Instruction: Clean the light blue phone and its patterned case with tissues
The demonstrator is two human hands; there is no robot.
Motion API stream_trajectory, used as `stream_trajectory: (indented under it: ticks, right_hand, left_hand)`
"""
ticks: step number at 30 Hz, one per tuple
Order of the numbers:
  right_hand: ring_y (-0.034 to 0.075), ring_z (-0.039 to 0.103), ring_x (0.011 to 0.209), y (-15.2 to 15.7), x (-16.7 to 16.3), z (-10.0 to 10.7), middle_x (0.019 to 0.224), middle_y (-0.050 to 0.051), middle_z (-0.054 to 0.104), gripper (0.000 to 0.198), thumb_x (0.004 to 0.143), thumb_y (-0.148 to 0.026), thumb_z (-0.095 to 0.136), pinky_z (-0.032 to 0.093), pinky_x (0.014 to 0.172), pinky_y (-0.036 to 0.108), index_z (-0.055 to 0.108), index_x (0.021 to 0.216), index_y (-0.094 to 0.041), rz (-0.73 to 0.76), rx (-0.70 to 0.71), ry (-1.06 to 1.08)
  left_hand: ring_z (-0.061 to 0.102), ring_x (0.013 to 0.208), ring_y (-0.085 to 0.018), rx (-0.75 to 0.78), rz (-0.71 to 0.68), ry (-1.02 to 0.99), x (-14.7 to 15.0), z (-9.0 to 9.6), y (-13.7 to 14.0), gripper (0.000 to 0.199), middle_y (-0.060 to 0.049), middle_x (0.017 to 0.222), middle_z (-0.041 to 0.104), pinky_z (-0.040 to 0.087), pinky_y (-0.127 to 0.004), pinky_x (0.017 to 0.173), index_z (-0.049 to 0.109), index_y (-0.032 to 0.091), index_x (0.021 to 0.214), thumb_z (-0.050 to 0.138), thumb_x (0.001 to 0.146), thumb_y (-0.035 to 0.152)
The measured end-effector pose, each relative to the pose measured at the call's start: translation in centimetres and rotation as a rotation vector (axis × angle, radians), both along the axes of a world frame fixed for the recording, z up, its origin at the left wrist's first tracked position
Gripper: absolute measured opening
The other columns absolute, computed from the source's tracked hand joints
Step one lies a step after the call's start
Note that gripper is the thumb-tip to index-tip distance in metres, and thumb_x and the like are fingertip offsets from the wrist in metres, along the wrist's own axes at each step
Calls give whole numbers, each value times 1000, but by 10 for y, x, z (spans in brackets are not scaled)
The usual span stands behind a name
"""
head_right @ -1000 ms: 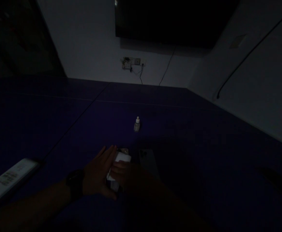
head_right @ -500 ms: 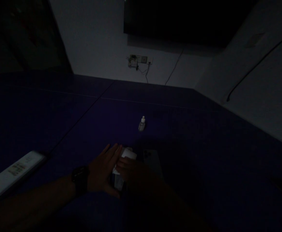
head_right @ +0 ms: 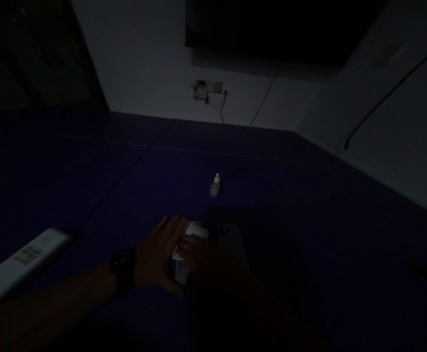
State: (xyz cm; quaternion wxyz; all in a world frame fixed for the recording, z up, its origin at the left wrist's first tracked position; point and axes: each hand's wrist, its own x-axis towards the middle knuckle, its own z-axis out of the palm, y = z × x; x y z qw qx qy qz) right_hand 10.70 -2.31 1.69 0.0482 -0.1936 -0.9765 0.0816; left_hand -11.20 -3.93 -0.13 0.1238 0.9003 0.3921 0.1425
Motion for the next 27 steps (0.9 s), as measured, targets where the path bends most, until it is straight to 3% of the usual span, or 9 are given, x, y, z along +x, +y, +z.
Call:
stream_trajectory:
  ticks: [5,8,12,16,21,25,27]
  right_hand:
    - [24,54,138,0,24,4,143,17,61,42,97,-13,47,45,117,41,62,136,-9,-150,4,31]
    - [22,52,140,-3,37,9,146,15,59,44,99,-15,45,45,116,40,59,141,-13,-106,-38,38]
    - [23,45,145,-4,17,3,149,15,55,43,100,-16,47,38,122,41,57,142,-10,15,-45,-8]
    - [26,49,142,2,6,-3,146,20,58,43,98,-11,48,38,122,44,58,139,-4,-74,8,11]
    - [24,51,141,-1,23,-2,147,16,57,45,99,-13,45,45,117,42,57,142,-11,-110,-14,-4]
    - [25,47,144,-4,9,-5,145,18,59,39,101,-18,49,40,121,43,60,136,-6,37,28,50]
    - [26,47,144,-2,2,-6,145,20,59,38,102,-16,47,38,122,46,60,136,-4,31,59,81]
  left_hand:
    - [24,150,-50,6,1,0,0,0,0,151,-29,165,20,15,-70,120,-14,13,160,61,59,96]
    - [25,150,-50,14,7,-6,0,1,-1,150,-30,165,20,17,-70,119,-13,12,160,60,60,96]
    - [24,150,-50,16,-1,11,0,1,0,152,-31,164,21,16,-69,119,-16,11,160,60,60,96]
    - [24,150,-50,11,0,5,0,0,1,153,-30,165,20,16,-70,119,-19,13,159,62,59,95]
    - [24,150,-50,4,-8,-5,-1,0,1,150,-30,166,17,17,-69,119,-18,14,160,63,61,94]
    - [25,150,-50,10,-11,-7,-2,-2,1,152,-30,165,20,17,-70,119,-20,15,159,64,60,94]
    - [25,150,-50,13,-5,-5,-2,-1,1,153,-30,164,22,18,-71,118,-21,15,159,64,59,94]
